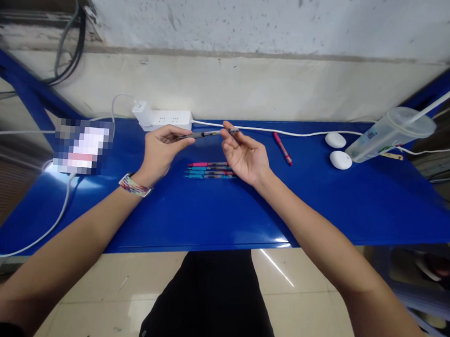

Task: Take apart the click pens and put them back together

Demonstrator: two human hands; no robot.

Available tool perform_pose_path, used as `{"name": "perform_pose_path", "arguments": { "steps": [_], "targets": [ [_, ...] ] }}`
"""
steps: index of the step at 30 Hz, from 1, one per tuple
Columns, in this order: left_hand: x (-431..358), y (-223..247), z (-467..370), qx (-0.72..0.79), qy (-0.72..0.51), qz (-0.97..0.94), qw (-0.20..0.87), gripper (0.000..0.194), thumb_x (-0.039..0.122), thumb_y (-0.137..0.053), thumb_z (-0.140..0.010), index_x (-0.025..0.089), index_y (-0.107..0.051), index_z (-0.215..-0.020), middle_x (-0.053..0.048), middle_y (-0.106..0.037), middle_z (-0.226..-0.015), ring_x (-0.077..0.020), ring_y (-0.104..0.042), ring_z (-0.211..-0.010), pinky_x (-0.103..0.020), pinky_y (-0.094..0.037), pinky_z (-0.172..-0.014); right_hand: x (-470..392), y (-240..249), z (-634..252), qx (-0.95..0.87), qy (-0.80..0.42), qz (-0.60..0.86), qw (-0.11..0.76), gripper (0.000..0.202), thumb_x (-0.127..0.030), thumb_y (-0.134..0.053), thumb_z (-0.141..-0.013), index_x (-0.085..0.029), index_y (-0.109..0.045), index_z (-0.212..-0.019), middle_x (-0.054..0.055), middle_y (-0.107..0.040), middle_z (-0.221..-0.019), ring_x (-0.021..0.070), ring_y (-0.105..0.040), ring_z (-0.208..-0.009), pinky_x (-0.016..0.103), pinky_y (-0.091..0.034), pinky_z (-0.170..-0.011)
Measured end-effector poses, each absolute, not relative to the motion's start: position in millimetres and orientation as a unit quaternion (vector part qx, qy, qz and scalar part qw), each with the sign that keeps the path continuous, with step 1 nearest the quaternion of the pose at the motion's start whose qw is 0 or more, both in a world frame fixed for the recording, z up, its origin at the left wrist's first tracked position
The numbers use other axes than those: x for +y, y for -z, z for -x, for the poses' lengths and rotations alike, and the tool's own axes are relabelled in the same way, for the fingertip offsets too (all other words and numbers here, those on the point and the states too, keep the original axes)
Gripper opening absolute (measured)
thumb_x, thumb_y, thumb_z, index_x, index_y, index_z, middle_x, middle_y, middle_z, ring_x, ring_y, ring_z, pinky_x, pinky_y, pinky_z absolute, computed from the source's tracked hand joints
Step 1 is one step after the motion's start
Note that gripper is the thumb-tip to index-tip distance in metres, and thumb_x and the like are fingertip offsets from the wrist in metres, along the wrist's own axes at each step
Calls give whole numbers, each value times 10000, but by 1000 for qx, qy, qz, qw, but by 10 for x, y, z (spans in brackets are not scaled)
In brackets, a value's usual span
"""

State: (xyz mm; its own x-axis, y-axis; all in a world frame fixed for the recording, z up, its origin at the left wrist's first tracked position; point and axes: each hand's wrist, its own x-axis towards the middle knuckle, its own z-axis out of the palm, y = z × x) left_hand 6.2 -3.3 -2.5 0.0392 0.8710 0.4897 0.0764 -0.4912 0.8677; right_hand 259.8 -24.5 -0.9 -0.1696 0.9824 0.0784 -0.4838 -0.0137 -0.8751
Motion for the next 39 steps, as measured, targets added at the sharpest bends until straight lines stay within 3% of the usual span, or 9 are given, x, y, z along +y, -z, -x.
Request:
{"name": "perform_pose_path", "arguments": {
  "steps": [4, 8, 15, 18, 24, 30, 35, 39],
  "targets": [
    [-25, 37, -58, 370, -589, -629, 346, 191, 272, -984, -813, 249, -890, -978, -48, -887, -1030, -241, -836, -1023, -424, -679, -990, -246, -15, -2602, -317, -738, 221, 553, 274, -331, -605, -1089, -222, -786, -1263, 10, -875, -1114, 106, -793, -918, 201, -685, -854],
    [-30, 46, -61, 360, -592, -627, 358, 197, 274, -1004, -795, 253, -898, -960, -50, -888, -1020, -237, -838, -1003, -414, -675, -971, -257, -19, -2595, -259, -772, 185, 550, 304, -200, -502, -1092, -216, -782, -1211, -20, -872, -1028, 82, -803, -878, 177, -683, -833],
    [-28, 42, -67, 366, -592, -619, 364, 203, 283, -1012, -768, 261, -904, -939, -46, -895, -1008, -237, -837, -988, -416, -674, -964, -252, 1, -2580, -269, -757, 197, 562, 204, -265, -652, -1039, -211, -783, -1185, 5, -864, -1016, 116, -801, -900, 209, -685, -818],
    [-31, 36, -58, 370, -587, -621, 364, 210, 298, -1013, -762, 254, -902, -934, -50, -896, -1013, -245, -839, -1001, -429, -675, -979, -266, -14, -2563, -260, -756, 211, 563, 182, -213, -626, -1035, -218, -774, -1141, -15, -851, -966, 98, -782, -867, 186, -670, -794],
    [-15, 52, -49, 375, -587, -623, 357, 209, 312, -1007, -778, 255, -898, -947, -53, -894, -1025, -252, -840, -1020, -442, -672, -988, -290, -17, -2547, -253, -757, 196, 570, 264, -322, -632, -1049, -197, -788, -1222, 17, -851, -1000, 126, -776, -865, 230, -680, -784],
    [-15, 49, -49, 372, -588, -618, 367, 221, 303, -1022, -750, 252, -900, -927, -53, -898, -1009, -252, -843, -996, -441, -675, -979, -265, 3, -2533, -213, -765, 207, 571, 234, -191, -595, -1009, -189, -791, -1136, 17, -838, -942, 116, -776, -847, 208, -675, -791],
    [-10, 55, -52, 366, -592, -617, 366, 224, 301, -1028, -747, 255, -899, -925, -49, -894, -1000, -248, -843, -987, -430, -675, -969, -319, -45, -2523, -207, -766, 206, 573, 335, -293, -563, -1035, -182, -780, -1265, 29, -844, -993, 133, -773, -837, 240, -697, -769],
    [-20, 56, -52, 376, -586, -619, 364, 232, 323, -1023, -757, 250, -894, -937, -56, -894, -1014, -259, -842, -1007, -448, -676, -984, -301, -41, -2528, -207, -764, 203, 576, 261, -296, -623, -1018, -176, -784, -1186, 38, -840, -956, 131, -771, -806, 228, -704, -779]
  ]
}}
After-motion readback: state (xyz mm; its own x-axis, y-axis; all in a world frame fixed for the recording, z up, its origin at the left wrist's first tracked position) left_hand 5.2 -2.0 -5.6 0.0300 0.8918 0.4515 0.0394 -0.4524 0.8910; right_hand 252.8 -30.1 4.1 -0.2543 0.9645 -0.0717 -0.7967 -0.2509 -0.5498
